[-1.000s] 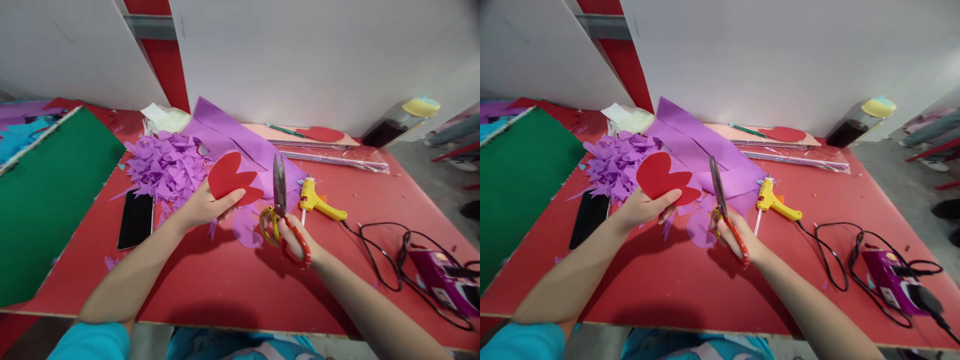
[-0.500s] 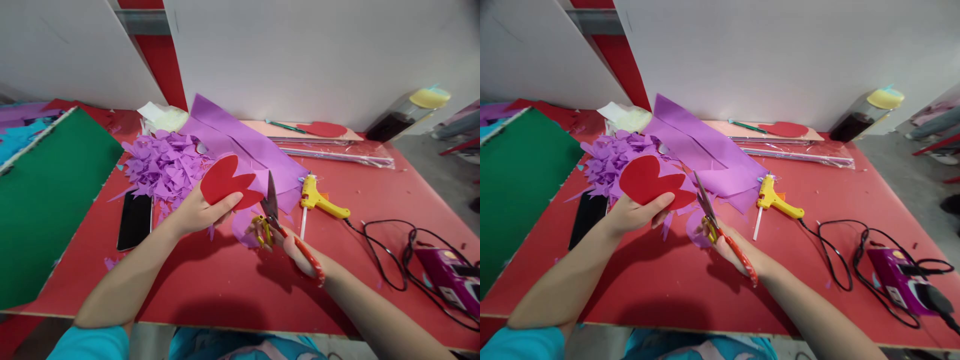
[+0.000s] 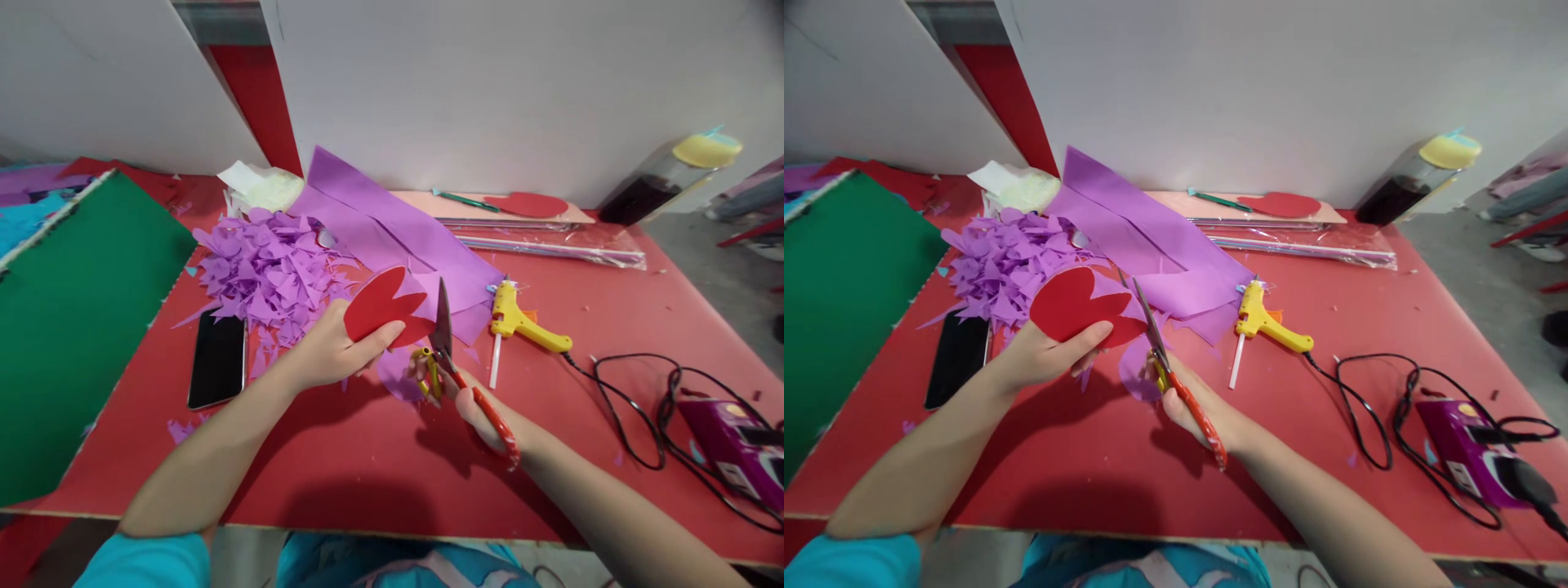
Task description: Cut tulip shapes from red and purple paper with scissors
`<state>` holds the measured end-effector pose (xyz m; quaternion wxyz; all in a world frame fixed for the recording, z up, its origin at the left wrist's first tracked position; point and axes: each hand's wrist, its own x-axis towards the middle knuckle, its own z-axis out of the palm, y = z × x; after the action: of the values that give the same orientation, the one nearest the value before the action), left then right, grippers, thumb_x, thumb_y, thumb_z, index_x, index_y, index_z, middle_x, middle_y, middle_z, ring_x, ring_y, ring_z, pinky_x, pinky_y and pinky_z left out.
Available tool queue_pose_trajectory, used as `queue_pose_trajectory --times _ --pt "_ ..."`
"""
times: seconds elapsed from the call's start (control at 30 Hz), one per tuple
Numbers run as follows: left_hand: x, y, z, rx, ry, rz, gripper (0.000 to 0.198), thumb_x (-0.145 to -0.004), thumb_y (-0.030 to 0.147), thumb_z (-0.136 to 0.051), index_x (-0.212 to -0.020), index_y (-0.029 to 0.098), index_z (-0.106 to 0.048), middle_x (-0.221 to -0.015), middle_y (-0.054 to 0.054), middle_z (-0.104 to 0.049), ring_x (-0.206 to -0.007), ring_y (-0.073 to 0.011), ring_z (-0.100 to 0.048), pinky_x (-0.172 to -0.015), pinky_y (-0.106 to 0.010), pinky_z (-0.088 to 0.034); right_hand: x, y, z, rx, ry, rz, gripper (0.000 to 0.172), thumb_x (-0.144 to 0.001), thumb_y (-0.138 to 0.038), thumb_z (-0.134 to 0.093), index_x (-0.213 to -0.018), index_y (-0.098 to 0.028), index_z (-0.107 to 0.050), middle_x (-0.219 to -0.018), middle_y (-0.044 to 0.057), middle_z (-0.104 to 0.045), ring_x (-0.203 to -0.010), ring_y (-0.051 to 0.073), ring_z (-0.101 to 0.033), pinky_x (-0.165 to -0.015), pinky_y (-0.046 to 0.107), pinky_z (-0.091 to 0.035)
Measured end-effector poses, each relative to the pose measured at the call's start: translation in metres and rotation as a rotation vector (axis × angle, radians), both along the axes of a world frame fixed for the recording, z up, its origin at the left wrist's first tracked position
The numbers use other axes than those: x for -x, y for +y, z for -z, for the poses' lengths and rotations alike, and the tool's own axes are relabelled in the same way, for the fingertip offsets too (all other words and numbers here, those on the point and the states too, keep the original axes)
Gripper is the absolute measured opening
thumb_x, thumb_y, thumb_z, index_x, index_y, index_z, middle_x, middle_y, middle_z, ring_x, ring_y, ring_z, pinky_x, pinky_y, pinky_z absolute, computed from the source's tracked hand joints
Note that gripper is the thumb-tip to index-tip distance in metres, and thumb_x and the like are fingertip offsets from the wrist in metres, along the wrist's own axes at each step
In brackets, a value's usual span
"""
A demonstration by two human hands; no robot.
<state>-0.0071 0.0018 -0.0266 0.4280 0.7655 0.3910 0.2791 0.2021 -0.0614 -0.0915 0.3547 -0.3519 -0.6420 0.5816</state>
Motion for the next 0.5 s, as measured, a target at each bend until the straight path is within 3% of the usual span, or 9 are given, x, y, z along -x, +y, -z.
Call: queue_pose_trajectory --times 0.23,0.4,0.5 --pt "-0.0021 0.0006 -0.0005 -0.042 0.001 0.019 0.032 -0.088 0.027 -0.045 -0.057 0.019 -0.045 -0.039 0.006 -0.044 -0.039 -0.0076 -0.044 -0.049 -0.022 -0.04 0.0027 0.0022 -0.0026 0.004 -0.004 -0.002 0.059 -0.078 -0.076 -0.028 -0.093 -0.024 -0.051 -0.082 0.004 -0.045 -0.072 0.02 -0.042 -0.07 0.035 -0.042" --pt "-0.0013 0.0007 -0.0002 -0.047 0.016 0.025 0.034 -0.088 0.027 -0.045 -0.056 0.019 -0.045 -0.04 0.007 -0.043 -0.04 -0.0073 -0.043 -0.049 -0.022 -0.039 0.0008 0.002 0.0051 0.016 0.011 -0.013 0.063 -0.078 -0.077 -0.027 -0.1 -0.024 -0.051 -0.085 0.005 -0.046 -0.074 0.021 -0.043 -0.072 0.037 -0.042" --pt "-0.0005 0.001 0.0 -0.055 0.019 0.033 0.036 -0.088 0.027 -0.046 -0.053 0.018 -0.044 -0.04 0.006 -0.044 -0.041 -0.0067 -0.043 -0.051 -0.021 -0.039 0.0 0.0008 0.0059 0.062 0.013 -0.023 0.063 -0.076 -0.078 -0.026 -0.096 -0.024 -0.051 -0.083 0.005 -0.044 -0.071 0.02 -0.041 -0.066 0.035 -0.042"
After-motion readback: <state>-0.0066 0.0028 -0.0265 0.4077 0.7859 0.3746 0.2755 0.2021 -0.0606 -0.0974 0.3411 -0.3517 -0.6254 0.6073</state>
